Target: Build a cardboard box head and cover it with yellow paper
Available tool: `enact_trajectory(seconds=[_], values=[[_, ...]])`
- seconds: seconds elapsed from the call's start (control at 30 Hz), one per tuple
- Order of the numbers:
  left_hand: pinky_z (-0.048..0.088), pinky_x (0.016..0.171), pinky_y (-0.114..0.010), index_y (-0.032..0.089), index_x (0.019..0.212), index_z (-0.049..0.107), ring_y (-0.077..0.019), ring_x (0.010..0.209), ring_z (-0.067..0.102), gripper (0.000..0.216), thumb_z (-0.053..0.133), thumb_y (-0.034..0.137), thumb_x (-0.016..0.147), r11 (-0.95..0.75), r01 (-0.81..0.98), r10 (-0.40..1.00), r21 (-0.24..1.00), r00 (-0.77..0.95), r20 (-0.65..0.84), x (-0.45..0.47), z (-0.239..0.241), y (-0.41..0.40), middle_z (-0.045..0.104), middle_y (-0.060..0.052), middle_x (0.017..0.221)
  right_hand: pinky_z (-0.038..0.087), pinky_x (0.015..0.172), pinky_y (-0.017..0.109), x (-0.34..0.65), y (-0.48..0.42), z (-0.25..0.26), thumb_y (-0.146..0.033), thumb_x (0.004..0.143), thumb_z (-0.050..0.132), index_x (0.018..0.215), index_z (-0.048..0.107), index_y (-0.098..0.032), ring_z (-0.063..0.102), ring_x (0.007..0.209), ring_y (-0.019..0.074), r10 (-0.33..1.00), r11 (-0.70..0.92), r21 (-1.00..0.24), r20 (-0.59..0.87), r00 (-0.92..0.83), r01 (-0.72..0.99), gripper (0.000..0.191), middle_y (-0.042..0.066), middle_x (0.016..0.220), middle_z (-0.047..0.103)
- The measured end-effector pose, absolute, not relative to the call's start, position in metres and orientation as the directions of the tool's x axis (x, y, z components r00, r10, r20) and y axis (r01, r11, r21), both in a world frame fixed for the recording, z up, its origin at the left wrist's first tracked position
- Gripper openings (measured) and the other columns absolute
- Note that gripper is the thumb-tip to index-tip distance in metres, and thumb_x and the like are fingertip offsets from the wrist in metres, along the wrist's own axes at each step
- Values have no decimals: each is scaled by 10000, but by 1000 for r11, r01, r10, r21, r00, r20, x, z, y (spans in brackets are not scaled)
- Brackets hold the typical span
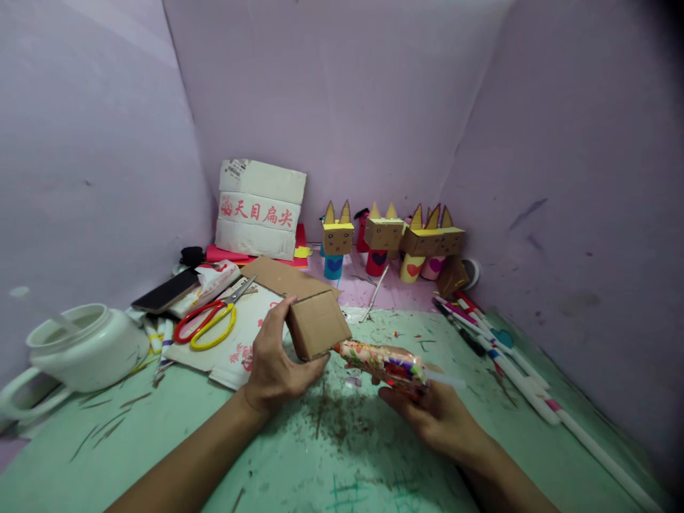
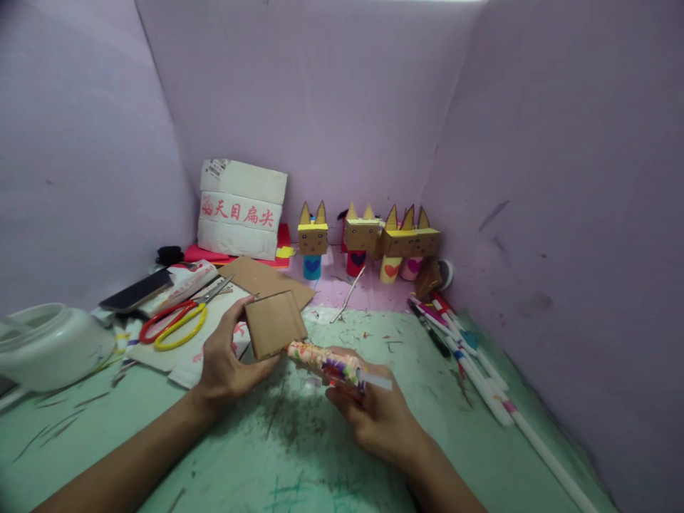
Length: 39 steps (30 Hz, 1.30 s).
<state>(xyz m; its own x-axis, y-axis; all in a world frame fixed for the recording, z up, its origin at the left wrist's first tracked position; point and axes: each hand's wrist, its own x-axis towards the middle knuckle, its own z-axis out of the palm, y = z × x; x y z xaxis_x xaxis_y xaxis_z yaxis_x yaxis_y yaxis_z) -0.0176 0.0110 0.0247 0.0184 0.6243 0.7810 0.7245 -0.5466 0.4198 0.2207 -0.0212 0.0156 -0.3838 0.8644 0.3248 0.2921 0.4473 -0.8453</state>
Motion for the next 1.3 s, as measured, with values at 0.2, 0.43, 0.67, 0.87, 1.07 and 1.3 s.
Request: enact_trajectory(seconds=[0.2,0.43,0.67,0.87,1.07,1.3], values=[[522,903,-472,98,1278,434,-333,1048,616,725,716,327,650,-573,739,576,355,55,815,-14,25,11,604,-199,1166,578,817,330,221,-21,12,-256,892,541,1199,616,-247,685,961,244,848,466,-837,331,-413,286,316,81,1145,687],[519,911,-483,87,1305,406,-349,1066,605,752,694,306,646,-585,754,561,298,111,821,-14,25,11,590,-220,1182,585,802,345,219,-22,20,-214,882,532,1188,611,-268,677,992,263,798,554,-776,392,-458,302,321,68,1110,698],[503,937,-493,101,1325,386,-350,1086,592,767,687,331,658,-593,759,545,270,132,828,-14,24,12,577,-218,1197,584,776,332,218,-22,15,-256,896,539,1241,579,-279,691,873,234,814,500,-827,348,-465,256,347,60,1068,699],[513,925,-483,110,1301,406,-342,1074,606,758,727,355,659,-570,761,560,309,85,824,-13,26,10,594,-210,1182,577,824,368,223,-18,13,-311,896,545,1197,626,-269,685,971,266,845,470,-841,342,-410,268,314,72,1155,688],[511,915,-508,93,1302,405,-348,1077,604,760,719,366,666,-560,743,593,366,51,804,-15,25,11,587,-230,1203,598,736,367,233,-14,10,-361,846,605,1060,685,-225,715,830,261,898,415,-851,326,-297,321,266,81,938,752],[500,900,-536,79,1294,411,-355,1061,603,775,717,363,641,-526,710,654,468,-15,756,-21,26,13,592,-233,1178,555,627,355,234,-6,31,-405,713,659,808,696,-188,683,745,274,961,272,-903,269,-54,332,240,82,795,736]])
